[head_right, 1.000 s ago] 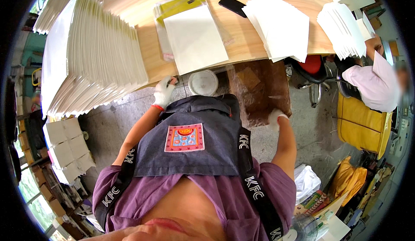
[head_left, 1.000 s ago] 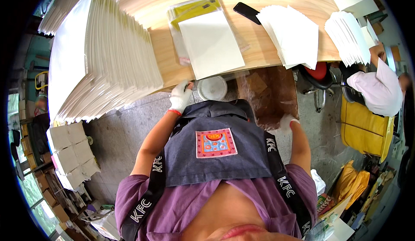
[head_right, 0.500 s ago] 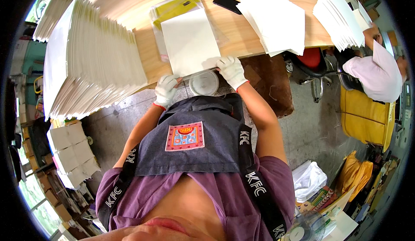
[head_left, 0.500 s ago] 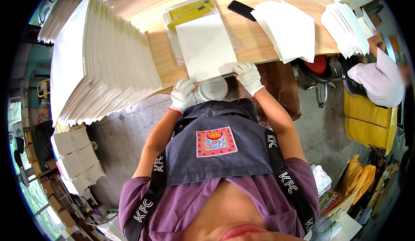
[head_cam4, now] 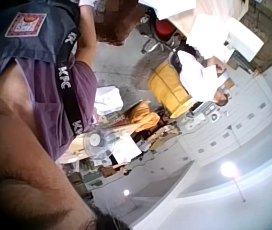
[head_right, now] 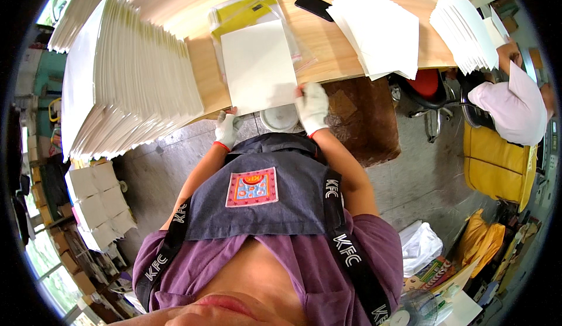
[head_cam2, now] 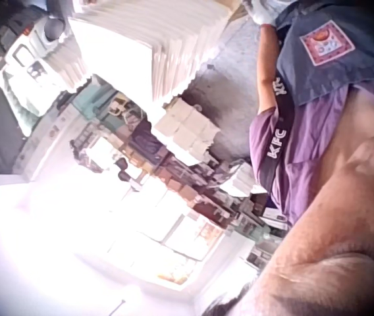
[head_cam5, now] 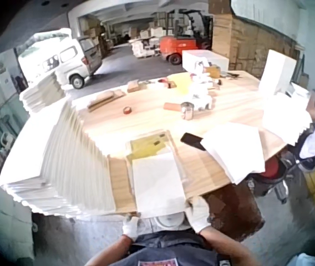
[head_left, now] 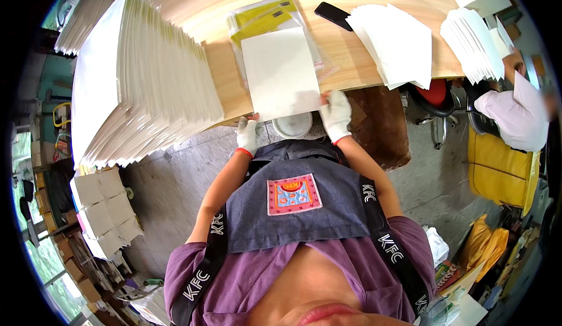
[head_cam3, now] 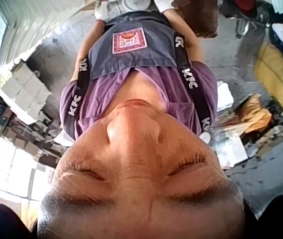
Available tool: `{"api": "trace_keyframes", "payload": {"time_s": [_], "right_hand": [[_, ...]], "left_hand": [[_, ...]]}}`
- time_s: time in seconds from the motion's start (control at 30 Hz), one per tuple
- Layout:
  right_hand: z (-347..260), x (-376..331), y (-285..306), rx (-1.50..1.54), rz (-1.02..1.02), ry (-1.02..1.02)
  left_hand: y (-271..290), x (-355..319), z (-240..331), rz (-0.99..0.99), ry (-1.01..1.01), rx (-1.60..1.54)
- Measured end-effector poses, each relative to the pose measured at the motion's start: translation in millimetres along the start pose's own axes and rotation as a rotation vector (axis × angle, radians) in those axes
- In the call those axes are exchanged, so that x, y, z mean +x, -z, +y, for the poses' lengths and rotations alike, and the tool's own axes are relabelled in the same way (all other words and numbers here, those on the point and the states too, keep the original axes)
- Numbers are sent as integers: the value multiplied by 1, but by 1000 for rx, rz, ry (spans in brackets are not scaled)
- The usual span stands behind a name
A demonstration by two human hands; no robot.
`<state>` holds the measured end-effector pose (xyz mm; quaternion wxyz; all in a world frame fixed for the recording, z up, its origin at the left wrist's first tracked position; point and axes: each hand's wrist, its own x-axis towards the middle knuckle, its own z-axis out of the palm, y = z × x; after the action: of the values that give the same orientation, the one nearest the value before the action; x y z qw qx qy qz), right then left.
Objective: The person places sheets of white paper into clear plastic bags on a wooden table. They repeatedly pick up a sheet, insert it into a bag, and then stack the filled bag onto a growing pile. A smartphone and other items are visible on the table.
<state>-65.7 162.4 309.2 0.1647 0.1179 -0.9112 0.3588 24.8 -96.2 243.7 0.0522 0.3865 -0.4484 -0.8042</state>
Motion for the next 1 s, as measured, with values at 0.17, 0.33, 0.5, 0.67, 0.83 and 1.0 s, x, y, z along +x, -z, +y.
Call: {"api": "trace_keyframes", "payload": {"time_s": [0.17,0.33,0.5,0.67,0.83,1.0], "right_hand": [[-58,-6,6,177,-335,427],[-15,5,22,391,-146,-487],[-9,13,19,1276,-604,-740],[-124,64,52,1485,-671,-515],[-265,150,71,1268,-862,-86],[-356,174,38,1268,-927,157]], "left_hand": [[-14,-9,30,-181,10,138],[-66,-57,122,-309,-336,431],[-101,-125,198,-468,-776,739],[-57,-228,283,-204,-1333,1076],[2,-252,353,337,-1372,442],[59,-226,406,462,-1274,504]]}}
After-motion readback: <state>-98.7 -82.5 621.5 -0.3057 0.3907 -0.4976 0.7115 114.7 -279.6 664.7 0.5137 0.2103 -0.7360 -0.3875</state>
